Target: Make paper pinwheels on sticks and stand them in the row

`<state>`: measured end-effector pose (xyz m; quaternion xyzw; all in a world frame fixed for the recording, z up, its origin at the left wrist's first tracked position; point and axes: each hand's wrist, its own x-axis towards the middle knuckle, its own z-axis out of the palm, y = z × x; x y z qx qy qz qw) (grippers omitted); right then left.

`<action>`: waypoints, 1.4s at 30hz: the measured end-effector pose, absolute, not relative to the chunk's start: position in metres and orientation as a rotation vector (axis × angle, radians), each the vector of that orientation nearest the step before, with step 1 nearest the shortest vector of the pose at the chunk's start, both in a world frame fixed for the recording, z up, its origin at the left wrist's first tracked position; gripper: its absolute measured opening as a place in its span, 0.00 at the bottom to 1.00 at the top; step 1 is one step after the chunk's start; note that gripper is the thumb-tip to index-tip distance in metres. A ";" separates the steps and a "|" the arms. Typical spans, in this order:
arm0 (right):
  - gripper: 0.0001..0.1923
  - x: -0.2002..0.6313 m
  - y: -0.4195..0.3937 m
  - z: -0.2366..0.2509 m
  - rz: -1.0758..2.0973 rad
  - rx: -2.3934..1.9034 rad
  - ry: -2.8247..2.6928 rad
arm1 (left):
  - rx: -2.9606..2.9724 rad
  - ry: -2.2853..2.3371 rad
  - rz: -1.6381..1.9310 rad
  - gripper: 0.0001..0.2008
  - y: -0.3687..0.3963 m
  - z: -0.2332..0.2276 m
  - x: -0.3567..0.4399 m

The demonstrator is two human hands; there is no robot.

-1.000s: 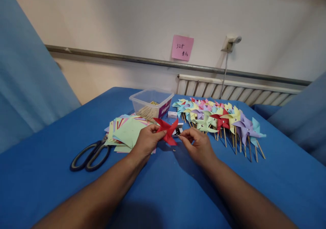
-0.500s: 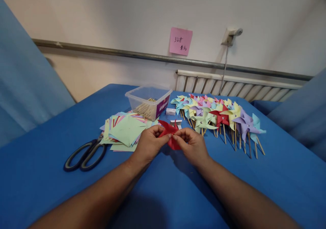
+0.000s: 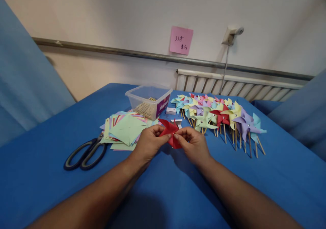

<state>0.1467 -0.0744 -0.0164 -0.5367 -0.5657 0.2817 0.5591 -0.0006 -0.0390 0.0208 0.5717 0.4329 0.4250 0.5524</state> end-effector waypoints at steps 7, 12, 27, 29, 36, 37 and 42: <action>0.04 0.145 -0.078 -0.014 0.590 -1.268 -1.392 | 1.380 1.035 1.001 0.08 -0.038 0.019 -0.001; 0.04 0.145 -0.078 -0.013 0.612 -1.268 -1.382 | 1.430 1.048 1.015 0.08 -0.037 0.017 -0.001; 0.05 0.142 -0.079 -0.012 0.702 -1.247 -1.318 | 1.585 1.102 1.025 0.06 -0.039 0.018 -0.002; 0.06 0.142 -0.079 -0.011 0.722 -1.238 -1.310 | 1.653 1.123 1.036 0.05 -0.041 0.020 -0.002; 0.06 0.142 -0.080 -0.010 0.713 -1.232 -1.332 | 1.825 1.160 1.056 0.03 -0.047 0.023 -0.002; 0.06 0.142 -0.081 -0.009 0.666 -1.234 -1.356 | 1.822 1.157 1.058 0.04 -0.047 0.022 -0.002; 0.17 0.145 -0.080 -0.006 0.380 -1.217 -1.397 | 1.766 1.123 1.065 0.04 -0.048 0.023 -0.001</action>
